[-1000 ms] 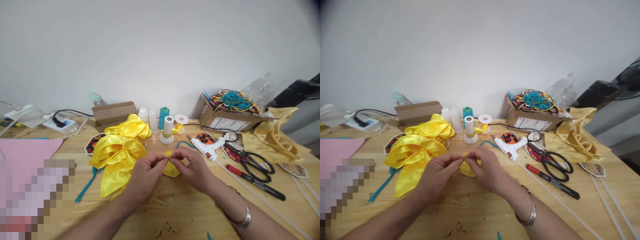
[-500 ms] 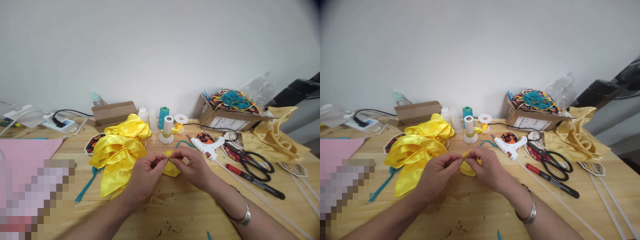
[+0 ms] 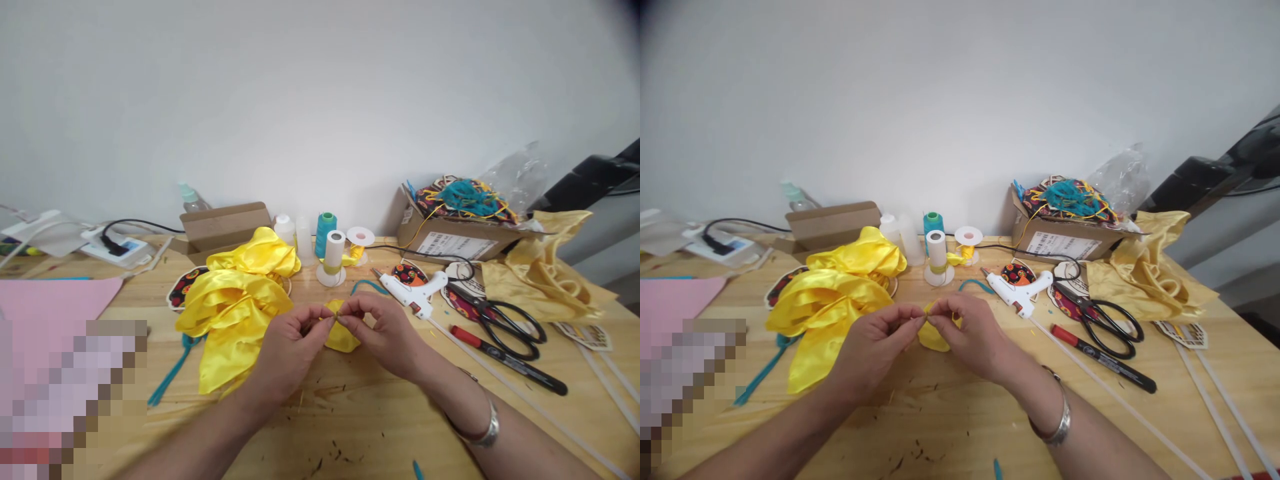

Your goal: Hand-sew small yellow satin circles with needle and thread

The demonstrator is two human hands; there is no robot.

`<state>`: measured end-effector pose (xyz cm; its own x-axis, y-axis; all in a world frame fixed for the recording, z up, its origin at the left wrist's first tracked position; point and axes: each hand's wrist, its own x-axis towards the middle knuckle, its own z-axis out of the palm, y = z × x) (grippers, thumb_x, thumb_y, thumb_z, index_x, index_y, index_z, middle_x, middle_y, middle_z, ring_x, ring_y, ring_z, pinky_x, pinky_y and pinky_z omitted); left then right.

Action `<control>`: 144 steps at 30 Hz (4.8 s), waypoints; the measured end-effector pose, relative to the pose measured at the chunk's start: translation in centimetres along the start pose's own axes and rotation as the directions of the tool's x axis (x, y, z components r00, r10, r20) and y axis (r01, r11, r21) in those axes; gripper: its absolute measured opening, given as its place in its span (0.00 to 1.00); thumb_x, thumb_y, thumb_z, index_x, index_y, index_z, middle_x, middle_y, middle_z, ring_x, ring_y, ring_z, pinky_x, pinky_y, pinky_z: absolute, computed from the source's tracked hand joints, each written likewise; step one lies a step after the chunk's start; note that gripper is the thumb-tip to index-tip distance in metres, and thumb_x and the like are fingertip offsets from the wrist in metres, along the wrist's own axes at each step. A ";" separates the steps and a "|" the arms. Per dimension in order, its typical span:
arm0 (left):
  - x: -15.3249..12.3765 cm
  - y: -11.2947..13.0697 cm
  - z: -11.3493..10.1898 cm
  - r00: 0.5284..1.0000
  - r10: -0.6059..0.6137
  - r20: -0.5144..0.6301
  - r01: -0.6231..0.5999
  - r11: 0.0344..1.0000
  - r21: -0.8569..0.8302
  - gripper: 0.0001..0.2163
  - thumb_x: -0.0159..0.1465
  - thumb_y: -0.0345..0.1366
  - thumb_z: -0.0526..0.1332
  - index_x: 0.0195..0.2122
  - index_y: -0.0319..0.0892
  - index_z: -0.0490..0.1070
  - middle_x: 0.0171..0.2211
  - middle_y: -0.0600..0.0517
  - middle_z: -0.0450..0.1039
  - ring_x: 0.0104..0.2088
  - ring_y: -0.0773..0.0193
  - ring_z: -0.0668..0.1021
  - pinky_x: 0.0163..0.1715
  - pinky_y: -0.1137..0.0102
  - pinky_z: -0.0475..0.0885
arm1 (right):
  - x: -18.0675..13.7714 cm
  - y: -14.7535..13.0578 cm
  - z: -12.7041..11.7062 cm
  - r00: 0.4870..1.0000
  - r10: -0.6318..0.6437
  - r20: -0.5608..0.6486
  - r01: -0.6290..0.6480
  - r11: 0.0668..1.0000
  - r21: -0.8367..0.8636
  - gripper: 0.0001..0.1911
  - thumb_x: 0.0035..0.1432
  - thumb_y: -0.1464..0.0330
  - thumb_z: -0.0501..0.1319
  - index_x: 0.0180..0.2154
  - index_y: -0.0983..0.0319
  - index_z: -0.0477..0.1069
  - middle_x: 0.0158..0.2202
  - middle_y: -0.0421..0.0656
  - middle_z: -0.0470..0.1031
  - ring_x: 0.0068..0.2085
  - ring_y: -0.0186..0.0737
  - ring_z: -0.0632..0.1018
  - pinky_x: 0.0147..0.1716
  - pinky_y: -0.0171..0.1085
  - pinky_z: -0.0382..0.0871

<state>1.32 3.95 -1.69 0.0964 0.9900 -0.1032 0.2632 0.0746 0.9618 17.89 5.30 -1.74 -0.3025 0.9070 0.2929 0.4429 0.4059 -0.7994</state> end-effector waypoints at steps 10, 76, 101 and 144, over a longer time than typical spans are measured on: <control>0.1 -0.3 0.2 0.999 -0.008 -0.037 0.008 1.000 -0.008 0.09 0.56 0.42 0.61 0.31 0.41 0.75 0.22 0.58 0.70 0.21 0.72 0.66 0.21 0.78 0.61 | 0.0 -0.2 0.1 0.999 0.034 -0.001 -0.034 0.999 0.013 0.04 0.55 0.72 0.60 0.28 0.63 0.71 0.26 0.39 0.73 0.28 0.32 0.71 0.29 0.31 0.63; -0.2 0.3 -0.1 1.000 -0.009 -0.007 0.009 1.000 -0.024 0.08 0.55 0.40 0.62 0.29 0.42 0.76 0.18 0.58 0.67 0.20 0.71 0.66 0.20 0.77 0.60 | 0.0 -0.7 -0.4 0.999 0.032 0.007 -0.033 0.997 0.076 0.04 0.54 0.71 0.59 0.27 0.62 0.72 0.25 0.39 0.73 0.27 0.32 0.71 0.27 0.32 0.65; 0.1 0.3 -0.2 0.997 -0.034 0.069 0.045 0.987 -0.155 0.07 0.56 0.38 0.63 0.27 0.41 0.74 0.16 0.60 0.66 0.20 0.73 0.65 0.22 0.78 0.60 | 0.1 -1.0 -0.5 0.985 0.150 0.085 -0.166 0.958 0.232 0.04 0.52 0.71 0.59 0.28 0.64 0.71 0.25 0.40 0.72 0.27 0.31 0.70 0.27 0.31 0.63; 0.1 0.5 -0.3 0.997 -0.061 0.052 0.069 0.982 -0.174 0.09 0.54 0.41 0.64 0.31 0.42 0.76 0.16 0.59 0.66 0.19 0.71 0.66 0.21 0.76 0.60 | 0.0 -0.4 -0.3 0.981 0.164 0.100 -0.185 0.947 0.261 0.07 0.55 0.66 0.60 0.29 0.64 0.71 0.25 0.40 0.72 0.27 0.31 0.69 0.26 0.31 0.62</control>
<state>1.21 4.11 -1.20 0.1301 0.9761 -0.1744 0.0982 0.1623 0.9818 17.93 5.16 -1.28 -0.3090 0.9454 0.1041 0.2550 0.1878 -0.9485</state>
